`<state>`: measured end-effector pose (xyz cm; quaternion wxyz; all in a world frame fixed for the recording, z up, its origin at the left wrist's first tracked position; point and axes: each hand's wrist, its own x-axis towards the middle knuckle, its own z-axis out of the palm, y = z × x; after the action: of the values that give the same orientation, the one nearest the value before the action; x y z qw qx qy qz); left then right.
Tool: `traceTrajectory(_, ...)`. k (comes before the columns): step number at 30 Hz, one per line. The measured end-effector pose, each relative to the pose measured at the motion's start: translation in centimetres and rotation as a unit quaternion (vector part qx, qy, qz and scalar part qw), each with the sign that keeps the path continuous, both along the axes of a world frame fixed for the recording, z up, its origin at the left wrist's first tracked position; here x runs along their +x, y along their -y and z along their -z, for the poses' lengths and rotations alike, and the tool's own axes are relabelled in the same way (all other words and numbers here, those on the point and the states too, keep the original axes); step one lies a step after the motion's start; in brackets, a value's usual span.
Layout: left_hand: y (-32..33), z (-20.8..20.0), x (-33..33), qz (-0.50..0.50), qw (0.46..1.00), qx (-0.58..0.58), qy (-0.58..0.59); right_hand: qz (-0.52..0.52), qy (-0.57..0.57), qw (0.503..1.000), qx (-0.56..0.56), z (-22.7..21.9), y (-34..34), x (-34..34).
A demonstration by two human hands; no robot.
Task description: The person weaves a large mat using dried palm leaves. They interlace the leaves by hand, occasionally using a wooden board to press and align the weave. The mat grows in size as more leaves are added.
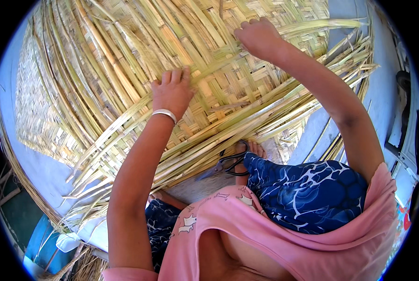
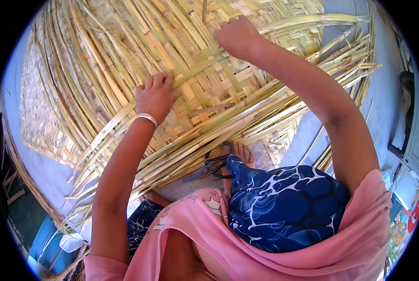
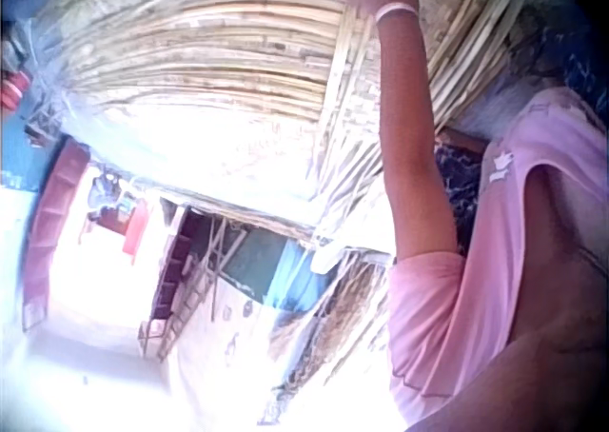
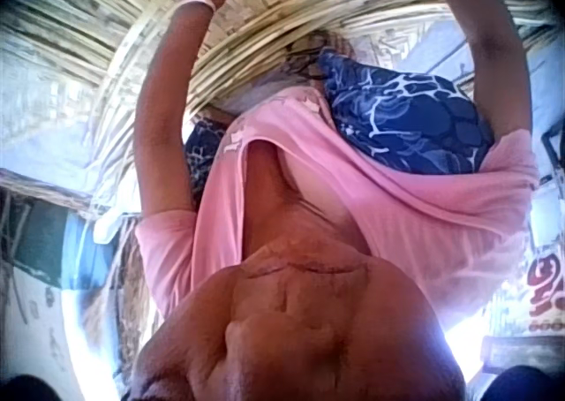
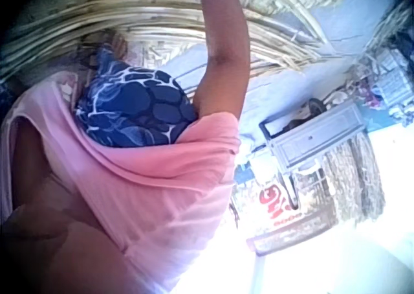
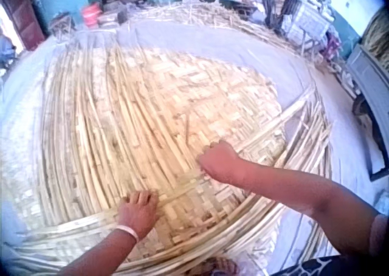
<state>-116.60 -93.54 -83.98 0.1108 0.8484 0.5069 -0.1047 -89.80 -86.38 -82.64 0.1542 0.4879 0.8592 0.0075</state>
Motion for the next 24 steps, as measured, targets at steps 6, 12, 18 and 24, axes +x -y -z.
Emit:
traceTrajectory(6,2.2,-1.8,-4.5,0.131,0.991,0.002,-0.002,-0.025,-0.041,0.998,-0.045,-0.2,3.9,-4.2)
traceTrajectory(12,1.3,-7.0,-16.7,0.096,0.986,-0.075,-0.11,-0.044,0.022,0.998,-0.026,0.6,5.8,-3.9)
traceTrajectory(18,1.4,-4.5,-23.8,-0.12,0.984,-0.128,-0.035,-0.068,0.131,0.96,-0.237,-4.0,4.4,-7.7)
traceTrajectory(24,1.5,-3.5,-25.1,-0.157,0.959,-0.191,0.14,-0.147,-0.169,0.942,-0.249,-2.8,2.7,-16.2)
